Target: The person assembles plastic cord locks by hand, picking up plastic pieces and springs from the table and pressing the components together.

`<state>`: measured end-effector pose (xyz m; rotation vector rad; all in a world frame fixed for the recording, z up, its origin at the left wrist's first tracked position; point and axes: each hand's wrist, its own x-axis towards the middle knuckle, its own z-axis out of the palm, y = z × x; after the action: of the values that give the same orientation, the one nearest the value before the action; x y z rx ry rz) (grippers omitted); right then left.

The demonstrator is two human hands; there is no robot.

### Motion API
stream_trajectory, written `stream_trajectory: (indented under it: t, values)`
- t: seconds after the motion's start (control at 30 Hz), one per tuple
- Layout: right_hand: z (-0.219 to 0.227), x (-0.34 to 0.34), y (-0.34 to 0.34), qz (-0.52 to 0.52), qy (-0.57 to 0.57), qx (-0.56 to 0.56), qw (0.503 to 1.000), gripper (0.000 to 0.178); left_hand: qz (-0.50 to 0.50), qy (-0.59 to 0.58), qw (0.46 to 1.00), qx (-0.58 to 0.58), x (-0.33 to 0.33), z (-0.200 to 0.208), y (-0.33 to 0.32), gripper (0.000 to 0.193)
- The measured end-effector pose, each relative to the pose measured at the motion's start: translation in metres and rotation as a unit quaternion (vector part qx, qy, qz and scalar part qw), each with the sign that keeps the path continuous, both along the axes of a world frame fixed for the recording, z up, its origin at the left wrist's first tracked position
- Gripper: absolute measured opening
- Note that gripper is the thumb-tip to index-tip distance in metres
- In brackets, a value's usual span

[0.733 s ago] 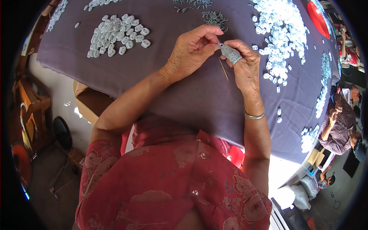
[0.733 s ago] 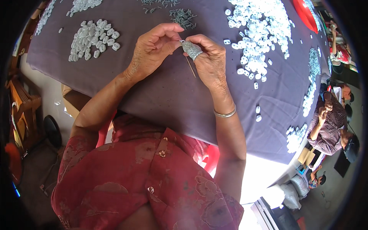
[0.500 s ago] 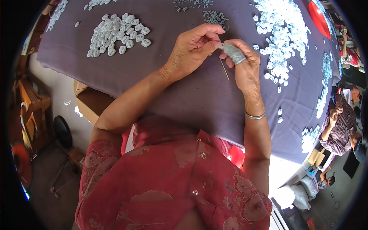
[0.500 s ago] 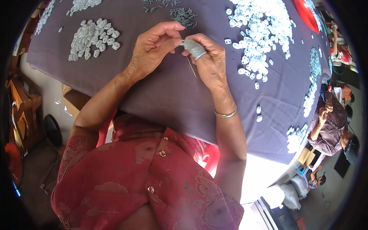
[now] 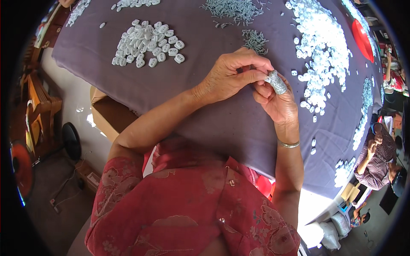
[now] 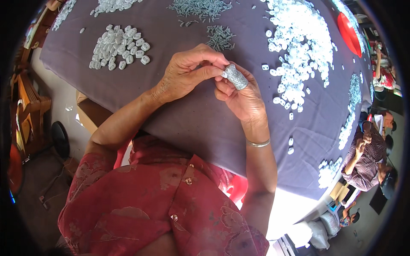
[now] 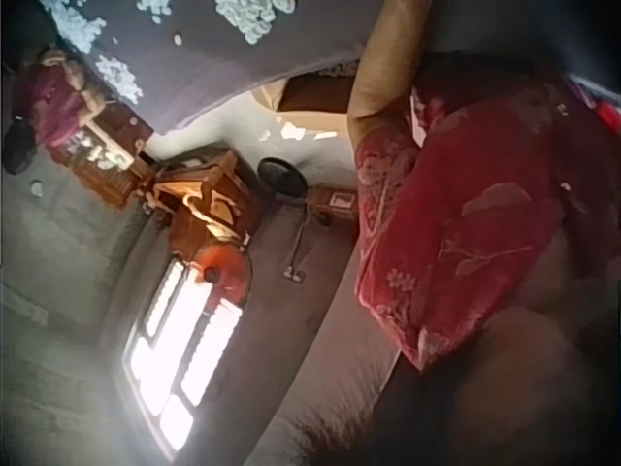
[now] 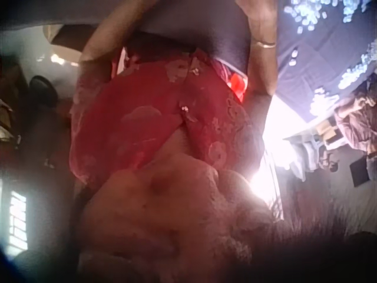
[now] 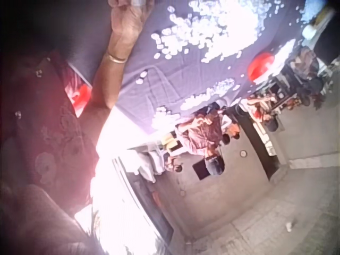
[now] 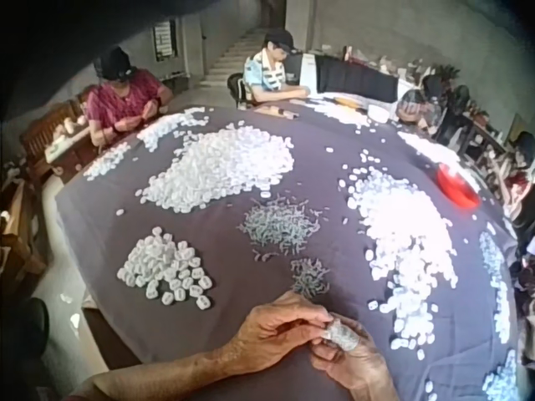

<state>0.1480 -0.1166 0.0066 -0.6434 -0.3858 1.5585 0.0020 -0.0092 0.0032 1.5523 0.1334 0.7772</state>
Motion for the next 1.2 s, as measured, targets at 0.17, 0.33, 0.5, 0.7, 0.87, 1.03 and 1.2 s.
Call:
stream_trajectory:
  t: [0.17,0.33,0.5,0.7,0.87,1.03,1.2]
  values:
    - [0.004,-0.005,0.003,0.032,0.052,-0.007,0.998,0.029,-0.005,0.011,1.0,0.023,-0.003,0.005,0.004,0.023]
    - [0.001,-0.005,0.003,0.016,0.031,0.012,0.999,0.031,-0.028,0.02,0.999,-0.026,-0.002,0.003,0.001,0.026]
    - [-0.001,-0.01,0.004,-0.096,-0.118,0.028,0.988,0.022,0.033,-0.029,0.993,-0.106,0.002,-0.001,-0.002,0.03]
    - [0.005,-0.021,0.008,-0.22,-0.306,0.053,0.925,0.011,0.011,0.067,0.977,-0.205,0.0,0.005,-0.003,0.023]
    - [0.004,-0.025,0.008,-0.264,-0.389,0.045,0.881,0.012,0.024,0.022,0.99,-0.139,0.002,-0.003,-0.004,0.015]
    - [0.006,-0.016,0.01,-0.214,-0.414,-0.003,0.885,0.012,0.093,0.03,0.986,-0.133,0.002,-0.002,-0.002,0.01]
    - [0.03,0.015,0.026,-0.201,-0.594,-0.12,0.77,0.012,0.197,0.002,0.972,-0.128,-0.001,-0.004,0.02,0.009]
